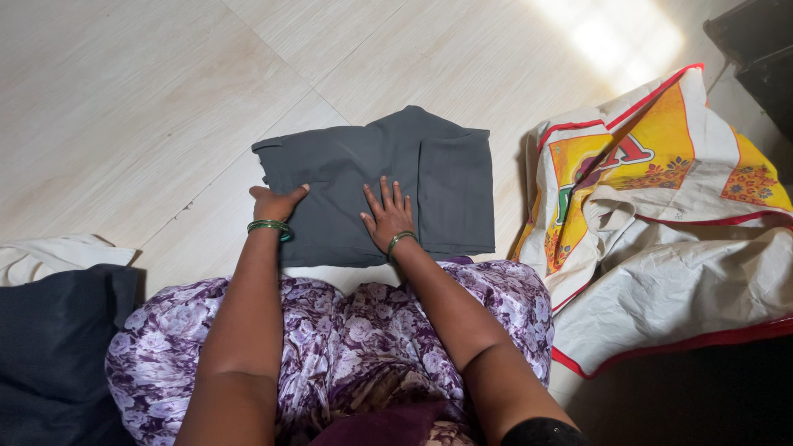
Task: The person sits on the floor and folds a pair of gray trousers by hand. They smooth the fabric, fold the legs together, and then fold the garment into a compact rectangle. Finally, the person places the folded trousers into a large white and yellow bag.
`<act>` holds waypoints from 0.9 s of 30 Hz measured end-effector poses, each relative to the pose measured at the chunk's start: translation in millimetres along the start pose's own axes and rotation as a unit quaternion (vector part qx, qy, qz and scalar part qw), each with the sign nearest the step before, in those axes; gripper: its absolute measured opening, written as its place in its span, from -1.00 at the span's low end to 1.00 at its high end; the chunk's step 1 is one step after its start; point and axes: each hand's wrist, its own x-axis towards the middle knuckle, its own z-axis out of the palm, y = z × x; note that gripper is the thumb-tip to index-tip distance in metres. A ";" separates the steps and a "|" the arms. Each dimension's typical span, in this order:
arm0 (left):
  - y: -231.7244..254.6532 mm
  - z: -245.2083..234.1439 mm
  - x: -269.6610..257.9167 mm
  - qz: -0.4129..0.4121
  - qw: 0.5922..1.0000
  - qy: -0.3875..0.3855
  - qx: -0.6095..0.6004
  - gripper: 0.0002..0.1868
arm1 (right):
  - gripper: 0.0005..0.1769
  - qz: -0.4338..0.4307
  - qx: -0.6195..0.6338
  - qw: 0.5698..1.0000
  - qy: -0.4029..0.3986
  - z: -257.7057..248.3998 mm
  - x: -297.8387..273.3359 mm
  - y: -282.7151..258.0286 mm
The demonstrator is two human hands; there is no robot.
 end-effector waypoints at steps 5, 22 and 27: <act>-8.7 3.1 21.3 0.014 0.984 -0.136 -0.115 -0.03 | -0.25 0.001 -0.002 1.000 -0.029 0.7 2.5 2.2; 43.2 -50.0 -114.5 0.078 0.944 -0.089 -0.308 -0.16 | -0.34 -0.215 0.106 0.969 -0.061 53.2 -4.9 -29.7; 39.3 -36.0 -132.8 0.149 0.937 -0.055 -0.312 -0.14 | -0.42 -0.260 0.271 0.926 -0.042 49.1 -8.7 -25.2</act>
